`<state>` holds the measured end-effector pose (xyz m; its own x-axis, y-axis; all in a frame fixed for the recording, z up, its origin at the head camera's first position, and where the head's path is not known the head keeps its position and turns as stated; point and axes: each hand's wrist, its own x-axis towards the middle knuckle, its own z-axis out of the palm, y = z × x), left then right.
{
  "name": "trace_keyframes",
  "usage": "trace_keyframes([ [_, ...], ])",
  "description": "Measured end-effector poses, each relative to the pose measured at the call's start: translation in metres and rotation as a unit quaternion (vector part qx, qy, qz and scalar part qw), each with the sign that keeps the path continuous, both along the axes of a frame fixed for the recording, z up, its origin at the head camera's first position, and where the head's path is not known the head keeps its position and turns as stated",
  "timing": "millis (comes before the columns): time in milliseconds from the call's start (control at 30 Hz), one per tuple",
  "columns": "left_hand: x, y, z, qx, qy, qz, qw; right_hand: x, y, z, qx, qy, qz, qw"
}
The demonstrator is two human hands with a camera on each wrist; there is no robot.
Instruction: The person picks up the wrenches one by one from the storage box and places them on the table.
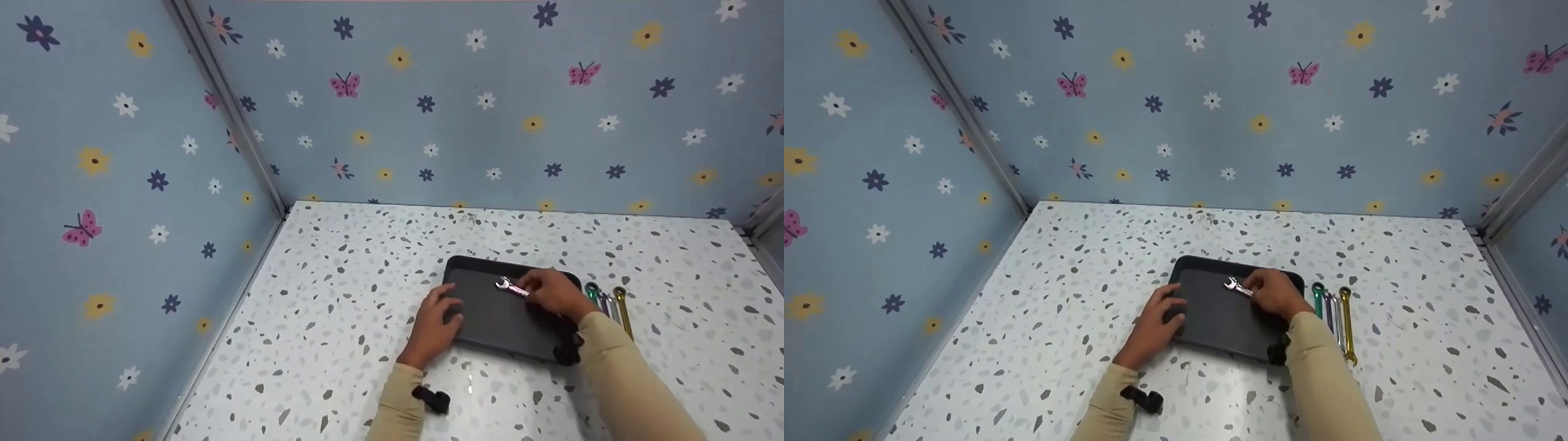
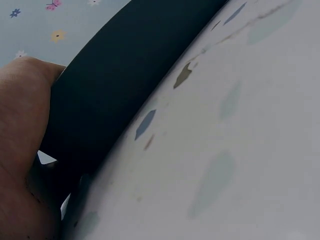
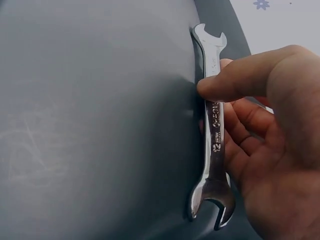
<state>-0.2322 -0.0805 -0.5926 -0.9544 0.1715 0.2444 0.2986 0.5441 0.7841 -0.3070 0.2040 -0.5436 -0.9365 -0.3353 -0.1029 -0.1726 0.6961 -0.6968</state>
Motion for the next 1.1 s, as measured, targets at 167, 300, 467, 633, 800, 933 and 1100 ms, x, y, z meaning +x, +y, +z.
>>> trace_keyframes([
  [167, -0.001, -0.001, -0.001, -0.008, 0.020, -0.003, 0.9998, 0.000, 0.002, 0.000, -0.006, 0.018, -0.002, 0.9998],
  [300, -0.002, -0.001, -0.002, -0.006, 0.023, -0.003, 0.9997, -0.001, 0.003, -0.001, -0.009, 0.023, -0.007, 0.9997],
  [467, -0.001, -0.001, -0.002, -0.005, 0.019, -0.003, 0.9998, 0.001, 0.002, 0.000, -0.015, 0.015, -0.012, 0.9997],
  [633, -0.002, 0.000, 0.000, -0.002, 0.001, 0.004, 1.0000, 0.002, 0.001, 0.006, -0.014, 0.024, -0.018, 0.9995],
  [800, -0.001, 0.000, 0.001, 0.001, -0.008, 0.007, 0.9999, 0.005, 0.003, 0.012, -0.035, 0.044, -0.012, 0.9984],
  [933, -0.002, 0.000, 0.000, 0.002, -0.003, 0.003, 1.0000, 0.008, 0.007, 0.014, -0.036, 0.047, -0.011, 0.9982],
  [1100, -0.001, 0.001, -0.002, 0.008, 0.025, -0.006, 0.9996, 0.015, 0.012, 0.016, -0.044, 0.044, -0.012, 0.9980],
])
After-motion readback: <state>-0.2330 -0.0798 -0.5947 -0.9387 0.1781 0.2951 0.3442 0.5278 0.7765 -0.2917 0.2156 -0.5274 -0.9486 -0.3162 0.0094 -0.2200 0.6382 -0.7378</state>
